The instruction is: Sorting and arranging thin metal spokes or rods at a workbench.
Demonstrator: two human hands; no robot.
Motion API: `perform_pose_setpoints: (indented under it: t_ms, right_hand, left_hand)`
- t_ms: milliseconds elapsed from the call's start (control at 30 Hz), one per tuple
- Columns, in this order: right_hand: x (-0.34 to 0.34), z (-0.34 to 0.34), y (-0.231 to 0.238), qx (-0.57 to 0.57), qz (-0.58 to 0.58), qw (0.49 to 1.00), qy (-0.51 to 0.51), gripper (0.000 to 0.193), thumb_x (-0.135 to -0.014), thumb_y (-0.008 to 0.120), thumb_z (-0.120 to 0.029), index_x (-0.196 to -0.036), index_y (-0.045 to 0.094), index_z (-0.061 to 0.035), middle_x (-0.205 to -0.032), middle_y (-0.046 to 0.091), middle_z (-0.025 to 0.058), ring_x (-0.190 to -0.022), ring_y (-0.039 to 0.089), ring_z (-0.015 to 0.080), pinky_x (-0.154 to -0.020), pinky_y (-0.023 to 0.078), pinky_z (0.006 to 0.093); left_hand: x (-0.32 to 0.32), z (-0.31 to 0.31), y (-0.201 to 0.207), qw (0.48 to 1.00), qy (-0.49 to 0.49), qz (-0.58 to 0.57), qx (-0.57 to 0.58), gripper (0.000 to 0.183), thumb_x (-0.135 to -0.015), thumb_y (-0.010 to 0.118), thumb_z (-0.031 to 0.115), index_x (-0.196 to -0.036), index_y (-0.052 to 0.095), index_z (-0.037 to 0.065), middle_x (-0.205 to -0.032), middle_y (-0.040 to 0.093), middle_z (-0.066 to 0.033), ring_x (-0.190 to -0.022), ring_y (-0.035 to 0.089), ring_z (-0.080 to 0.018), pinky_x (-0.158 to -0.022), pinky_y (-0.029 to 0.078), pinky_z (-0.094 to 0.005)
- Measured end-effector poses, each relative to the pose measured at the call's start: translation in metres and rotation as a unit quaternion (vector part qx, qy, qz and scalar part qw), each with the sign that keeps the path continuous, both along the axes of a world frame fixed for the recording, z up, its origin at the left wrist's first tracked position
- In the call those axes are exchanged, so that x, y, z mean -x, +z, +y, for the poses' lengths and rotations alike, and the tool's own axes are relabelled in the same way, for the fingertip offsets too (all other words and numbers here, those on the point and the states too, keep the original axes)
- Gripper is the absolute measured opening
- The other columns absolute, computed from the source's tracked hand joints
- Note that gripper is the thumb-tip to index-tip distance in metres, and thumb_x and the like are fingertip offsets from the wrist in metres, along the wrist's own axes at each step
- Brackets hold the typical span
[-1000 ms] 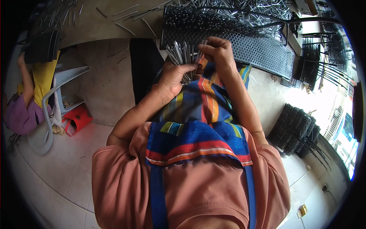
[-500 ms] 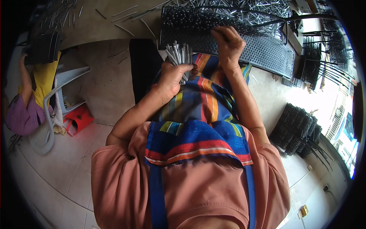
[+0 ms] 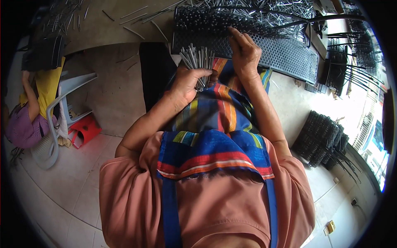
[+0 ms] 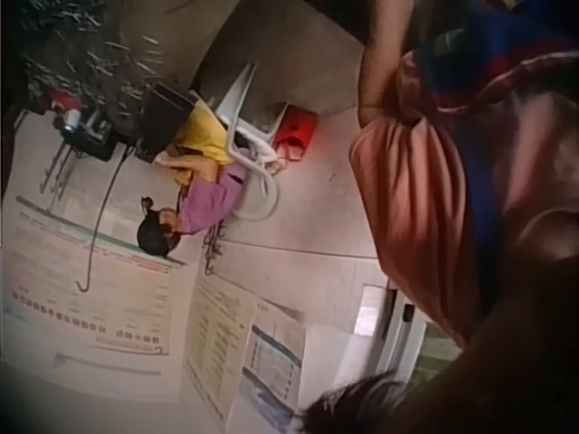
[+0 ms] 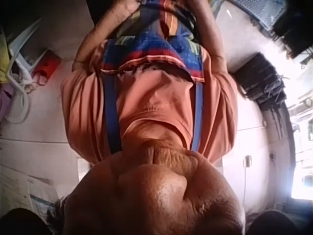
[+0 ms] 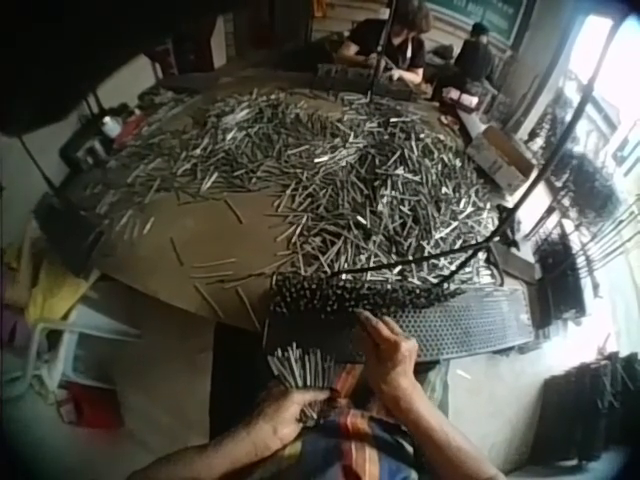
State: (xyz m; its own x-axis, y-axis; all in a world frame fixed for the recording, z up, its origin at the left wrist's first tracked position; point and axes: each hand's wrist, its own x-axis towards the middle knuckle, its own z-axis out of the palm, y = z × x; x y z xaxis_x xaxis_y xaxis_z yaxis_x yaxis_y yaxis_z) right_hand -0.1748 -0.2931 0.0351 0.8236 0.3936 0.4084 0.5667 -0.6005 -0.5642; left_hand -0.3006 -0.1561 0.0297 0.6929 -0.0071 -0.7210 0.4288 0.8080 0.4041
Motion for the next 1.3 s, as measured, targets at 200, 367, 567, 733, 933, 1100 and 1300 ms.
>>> perform_pose_setpoints:
  t_ms: [200, 367, 567, 733, 933, 1100, 1300]
  right_hand:
    - [0.019, -0.007, -0.003, 0.018, 0.043, 0.999, -0.012, 0.025, -0.081, 0.072, -0.012, -0.106, 0.071, -0.0082, -0.075, 0.063, 0.0076, -0.060, 0.062, 0.0168, -0.056, 0.048, 0.0284]
    - [0.033, -0.009, 0.004, -0.134, 0.419, 0.897, 0.033, 0.016, -0.079, 0.074, -0.011, -0.090, 0.068, -0.0004, -0.069, 0.062, 0.0019, -0.054, 0.052, 0.0073, -0.049, 0.040, 0.0230]
    - [0.026, -0.016, 0.009, -0.293, 0.567, 0.768, -0.046, 0.006, -0.082, 0.071, -0.007, -0.080, 0.068, -0.0016, -0.064, 0.058, -0.0026, -0.048, 0.040, 0.0027, -0.044, 0.030, 0.0208]
    - [0.004, -0.019, 0.020, -0.375, 0.300, 0.873, -0.089, 0.005, -0.082, 0.071, -0.004, -0.085, 0.070, -0.0003, -0.071, 0.061, -0.0016, -0.059, 0.047, 0.0031, -0.054, 0.035, 0.0182]
    - [-0.018, -0.018, 0.012, -0.308, 0.117, 0.944, -0.020, 0.006, -0.078, 0.072, 0.004, -0.084, 0.071, 0.0018, -0.080, 0.064, 0.0009, -0.073, 0.056, 0.0062, -0.065, 0.043, 0.0184]
    - [-0.019, -0.024, 0.010, -0.242, 0.084, 0.967, -0.003, 0.010, -0.076, 0.071, 0.007, -0.084, 0.071, 0.0018, -0.083, 0.066, 0.0028, -0.076, 0.059, 0.0075, -0.068, 0.045, 0.0193]
    - [-0.015, -0.030, 0.014, -0.235, 0.075, 0.969, 0.015, 0.012, -0.077, 0.070, 0.007, -0.087, 0.071, 0.0012, -0.085, 0.068, 0.0051, -0.076, 0.061, 0.0087, -0.069, 0.047, 0.0201]
  left_hand:
    - [0.004, 0.000, -0.004, 0.998, -0.046, -0.032, -0.015, 0.019, -0.080, 0.063, -0.002, -0.099, 0.066, -0.006, -0.085, 0.070, -0.0159, -0.072, 0.069, -0.0241, -0.062, 0.056, -0.0346]
    - [0.002, -0.008, 0.003, 0.995, -0.045, -0.074, -0.040, 0.022, -0.081, 0.062, -0.003, -0.102, 0.065, -0.005, -0.086, 0.071, -0.0152, -0.075, 0.070, -0.0244, -0.065, 0.058, -0.0339]
    - [0.003, -0.011, -0.007, 0.997, 0.049, -0.034, -0.050, 0.024, -0.077, 0.063, -0.008, -0.101, 0.065, -0.005, -0.088, 0.070, -0.0141, -0.075, 0.070, -0.0245, -0.068, 0.060, -0.0347]
    - [0.004, -0.007, -0.011, 0.999, 0.008, 0.038, -0.027, 0.028, -0.075, 0.063, -0.012, -0.102, 0.063, -0.005, -0.082, 0.069, -0.0143, -0.070, 0.070, -0.0255, -0.066, 0.060, -0.0355]
    - [0.008, -0.008, -0.012, 0.996, -0.027, -0.024, -0.083, 0.011, -0.081, 0.063, -0.003, -0.091, 0.067, -0.007, -0.084, 0.070, -0.0179, -0.072, 0.070, -0.0264, -0.063, 0.058, -0.0364]
    - [0.007, -0.007, -0.009, 0.997, -0.027, 0.007, -0.075, 0.024, -0.075, 0.061, -0.013, -0.099, 0.061, -0.006, -0.079, 0.068, -0.0177, -0.066, 0.070, -0.0276, -0.058, 0.060, -0.0358]
    - [0.019, -0.004, -0.008, 0.991, -0.082, 0.002, -0.109, 0.016, -0.080, 0.064, -0.004, -0.095, 0.065, -0.006, -0.082, 0.070, -0.0169, -0.070, 0.070, -0.0259, -0.063, 0.059, -0.0360]
